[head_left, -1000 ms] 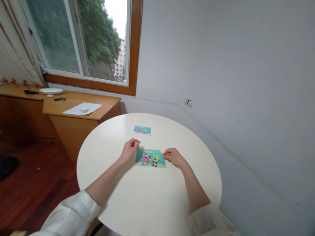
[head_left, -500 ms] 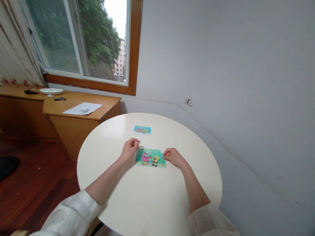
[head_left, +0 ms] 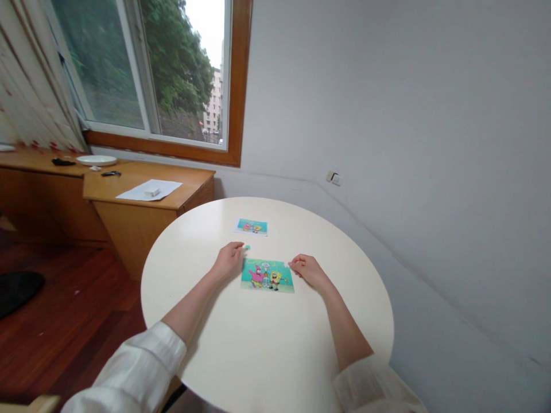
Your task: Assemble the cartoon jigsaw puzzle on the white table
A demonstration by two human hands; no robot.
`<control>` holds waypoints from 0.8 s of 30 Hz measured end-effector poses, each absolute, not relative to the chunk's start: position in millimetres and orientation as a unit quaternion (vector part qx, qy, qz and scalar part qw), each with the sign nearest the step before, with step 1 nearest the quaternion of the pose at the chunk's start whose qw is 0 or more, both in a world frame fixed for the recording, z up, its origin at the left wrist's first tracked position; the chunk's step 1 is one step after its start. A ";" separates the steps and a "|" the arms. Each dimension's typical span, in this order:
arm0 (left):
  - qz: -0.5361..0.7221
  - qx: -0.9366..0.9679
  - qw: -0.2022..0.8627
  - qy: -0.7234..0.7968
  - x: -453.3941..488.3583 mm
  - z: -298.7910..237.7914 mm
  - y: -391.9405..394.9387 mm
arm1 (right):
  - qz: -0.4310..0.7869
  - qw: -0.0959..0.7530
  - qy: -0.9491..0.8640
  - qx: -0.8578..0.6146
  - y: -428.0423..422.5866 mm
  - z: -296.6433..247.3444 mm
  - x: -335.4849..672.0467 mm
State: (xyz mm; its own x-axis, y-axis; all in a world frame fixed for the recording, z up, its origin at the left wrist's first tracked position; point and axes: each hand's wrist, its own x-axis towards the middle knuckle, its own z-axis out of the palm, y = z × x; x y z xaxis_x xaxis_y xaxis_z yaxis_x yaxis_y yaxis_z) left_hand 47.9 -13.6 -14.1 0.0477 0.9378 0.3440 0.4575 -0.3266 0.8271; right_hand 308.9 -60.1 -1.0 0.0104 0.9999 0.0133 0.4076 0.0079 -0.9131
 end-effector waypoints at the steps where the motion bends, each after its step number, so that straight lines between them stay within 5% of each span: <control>1: 0.434 0.698 0.256 0.509 49.3 -14.7 -14.3 | 0.373 0.394 -0.591 -0.598 -59.2 -2.1 308.8; 9: 0.199 0.817 0.159 0.517 57.3 -6.8 -26.9 | 0.332 0.385 -0.583 -0.634 -55.3 -6.7 306.4; 24: 0.236 0.765 0.074 0.594 37.5 -3.0 -15.4 | 0.314 0.373 -0.587 -0.646 -49.2 -15.0 311.1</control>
State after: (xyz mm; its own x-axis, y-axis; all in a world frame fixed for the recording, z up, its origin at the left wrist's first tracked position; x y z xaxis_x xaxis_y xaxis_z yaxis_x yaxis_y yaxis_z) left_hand 37.5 -15.4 -3.0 0.1824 0.9446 0.2728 0.8750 -0.2825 0.3932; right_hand 311.1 -49.2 -15.0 0.1137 0.9930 0.0331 0.5242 -0.0316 -0.8510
